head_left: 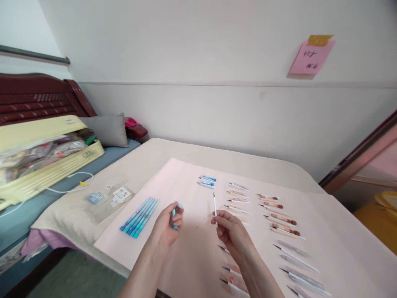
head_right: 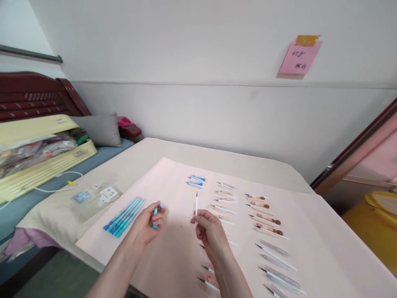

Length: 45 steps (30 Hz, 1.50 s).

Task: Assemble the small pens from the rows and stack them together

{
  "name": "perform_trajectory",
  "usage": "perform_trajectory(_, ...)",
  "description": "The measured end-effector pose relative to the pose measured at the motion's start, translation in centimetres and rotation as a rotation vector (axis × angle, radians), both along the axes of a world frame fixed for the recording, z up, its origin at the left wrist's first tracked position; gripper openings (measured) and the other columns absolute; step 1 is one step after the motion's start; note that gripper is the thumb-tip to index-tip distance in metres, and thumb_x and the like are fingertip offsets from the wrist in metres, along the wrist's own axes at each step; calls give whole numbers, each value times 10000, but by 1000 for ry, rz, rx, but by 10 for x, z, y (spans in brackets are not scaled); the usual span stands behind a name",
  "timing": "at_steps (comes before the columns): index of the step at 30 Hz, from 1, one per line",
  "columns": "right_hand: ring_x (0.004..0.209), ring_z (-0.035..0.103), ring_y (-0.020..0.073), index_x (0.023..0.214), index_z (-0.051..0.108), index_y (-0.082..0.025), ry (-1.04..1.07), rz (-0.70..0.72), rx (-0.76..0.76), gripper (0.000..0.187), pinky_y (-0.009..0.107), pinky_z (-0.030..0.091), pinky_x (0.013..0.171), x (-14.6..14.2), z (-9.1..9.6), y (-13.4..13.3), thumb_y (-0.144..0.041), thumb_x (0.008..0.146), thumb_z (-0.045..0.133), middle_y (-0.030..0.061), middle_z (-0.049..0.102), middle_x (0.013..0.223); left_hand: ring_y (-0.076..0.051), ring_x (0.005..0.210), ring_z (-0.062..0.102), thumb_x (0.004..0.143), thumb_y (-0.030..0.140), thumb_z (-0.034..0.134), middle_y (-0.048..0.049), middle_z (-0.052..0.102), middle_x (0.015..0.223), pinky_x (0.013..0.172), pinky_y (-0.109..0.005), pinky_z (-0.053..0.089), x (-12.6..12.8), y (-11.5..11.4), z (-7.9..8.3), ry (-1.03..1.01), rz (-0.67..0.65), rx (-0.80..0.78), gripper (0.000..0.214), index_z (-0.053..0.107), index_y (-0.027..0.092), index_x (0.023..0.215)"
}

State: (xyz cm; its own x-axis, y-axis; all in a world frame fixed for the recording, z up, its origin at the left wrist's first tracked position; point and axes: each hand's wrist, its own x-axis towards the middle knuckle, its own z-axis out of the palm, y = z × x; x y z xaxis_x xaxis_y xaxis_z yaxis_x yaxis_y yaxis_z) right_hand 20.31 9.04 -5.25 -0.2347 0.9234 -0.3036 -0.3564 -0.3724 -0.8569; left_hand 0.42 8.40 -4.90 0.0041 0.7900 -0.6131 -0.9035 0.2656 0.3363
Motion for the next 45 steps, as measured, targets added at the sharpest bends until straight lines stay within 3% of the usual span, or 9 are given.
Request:
perform_trajectory(10,381,355,24,771,541,-166,-45,37,29,176,191,163,389,-1,1,-4,-261,648,624,-21,605,660,13,325,288,820,145,476,-2,533,652,286,-121,210,-10,1,-3,-218,-95,58,56,477,115,773)
perform_trajectory(24,361,343,24,731,520,-173,-87,19,61,176,193,183,373,-1,-1,-1,-271,625,620,-12,621,673,15,322,293,811,135,490,-2,544,646,291,-117,207,-7,2,-4,-195,-68,7,72,463,130,744)
perform_trajectory(28,435,447,85,669,478,-199,-389,-174,224,146,212,308,432,26,-3,12,-277,620,592,-34,562,581,24,316,279,802,134,505,9,527,637,290,-112,197,-8,3,-4,-154,-54,17,81,460,135,735)
perform_trajectory(30,473,465,109,668,498,-205,-732,-258,399,79,232,343,490,46,-2,23,-278,681,524,-46,495,526,26,320,277,789,135,525,8,526,646,291,-111,198,-7,4,-3,-150,-48,18,92,455,140,730)
perform_trajectory(32,553,491,125,694,536,-209,-1133,-241,559,109,246,349,565,61,1,36,-269,747,462,-23,529,591,24,327,280,773,132,545,5,529,656,293,-111,202,-6,4,-2,-149,-40,24,105,453,143,725)
perform_trajectory(35,715,534,146,780,579,-202,-1602,69,746,188,245,322,614,67,3,56,-188,808,394,34,587,808,21,336,282,753,126,564,5,526,655,293,-115,199,-2,4,2,-151,-44,34,118,454,142,712)
perform_trajectory(37,734,538,141,812,598,-196,-1752,303,796,230,238,294,594,61,0,70,-101,793,388,50,578,869,17,341,284,742,130,576,4,525,653,294,-119,200,0,4,4,-142,-47,38,127,456,143,702)
perform_trajectory(41,759,534,149,756,623,-179,-1787,512,839,257,239,269,581,40,-11,91,0,712,444,62,565,844,16,342,278,740,139,576,4,519,640,294,-119,197,1,5,6,-113,-29,25,119,465,143,696)
perform_trajectory(45,805,522,163,718,619,-167,-1762,615,880,227,234,276,583,27,-21,103,10,697,479,73,559,848,16,343,280,733,153,583,3,520,635,298,-120,199,-1,8,6,-97,-22,17,118,473,142,692)
